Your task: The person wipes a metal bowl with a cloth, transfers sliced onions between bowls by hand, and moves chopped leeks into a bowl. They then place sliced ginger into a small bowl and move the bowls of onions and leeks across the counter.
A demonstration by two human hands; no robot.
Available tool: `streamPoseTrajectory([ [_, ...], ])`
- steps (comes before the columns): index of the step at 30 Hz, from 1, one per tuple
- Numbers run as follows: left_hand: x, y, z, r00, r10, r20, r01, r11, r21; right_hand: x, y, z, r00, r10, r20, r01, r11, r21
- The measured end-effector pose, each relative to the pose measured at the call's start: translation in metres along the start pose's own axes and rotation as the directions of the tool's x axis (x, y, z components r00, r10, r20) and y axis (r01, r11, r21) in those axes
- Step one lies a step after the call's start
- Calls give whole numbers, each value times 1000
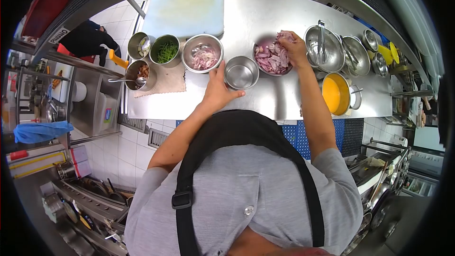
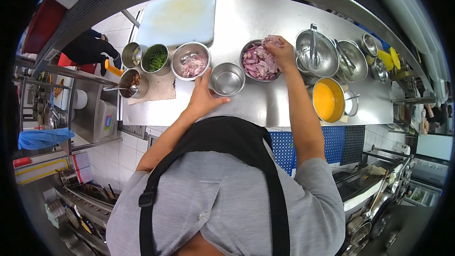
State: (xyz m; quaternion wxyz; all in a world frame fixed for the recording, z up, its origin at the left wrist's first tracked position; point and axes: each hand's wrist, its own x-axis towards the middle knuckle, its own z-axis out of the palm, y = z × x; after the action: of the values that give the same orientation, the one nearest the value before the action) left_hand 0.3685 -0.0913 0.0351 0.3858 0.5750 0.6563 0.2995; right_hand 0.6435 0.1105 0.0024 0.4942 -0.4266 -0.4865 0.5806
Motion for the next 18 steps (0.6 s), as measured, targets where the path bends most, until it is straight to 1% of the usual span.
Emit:
streamPoseTrajectory([
  [1,1,-1,1,998,56,-38,-53,997,64,2,-4,2,1000,12,0,-12,997,81],
  [3,4,-5,6,981,167,-99,-145,970,197,4,-13,6,999,35,23,-38,983,178],
  [5,6,-1,8,978,195,-79,-172,957,233,-1,-27,21,998,47,40,-57,956,288],
  [6,8,0,8,975,208,-71,-185,950,250,-6,-30,31,998,35,53,-49,952,301],
  [7,10,-4,9,968,248,-45,-232,947,223,-13,-32,43,997,23,69,-43,948,315],
  [8,11,-8,11,967,252,-43,-237,946,223,-22,-33,55,996,11,83,-38,943,329],
  [12,13,-14,14,965,261,-37,-249,947,204,-66,-20,109,987,-15,162,-21,976,217],
  [13,13,-18,16,960,278,-46,-263,944,200,-73,-13,115,978,-72,194,64,997,47],
  [14,14,-21,17,954,295,-56,-279,940,197,-80,-3,119,964,-122,235,154,981,-122],
  [15,15,-23,17,951,306,-53,-291,939,185,-86,0,122,944,-164,286,247,927,-281],
  [18,16,-27,15,944,325,-54,-314,937,152,-96,2,123,931,-72,357,269,797,-541],
])
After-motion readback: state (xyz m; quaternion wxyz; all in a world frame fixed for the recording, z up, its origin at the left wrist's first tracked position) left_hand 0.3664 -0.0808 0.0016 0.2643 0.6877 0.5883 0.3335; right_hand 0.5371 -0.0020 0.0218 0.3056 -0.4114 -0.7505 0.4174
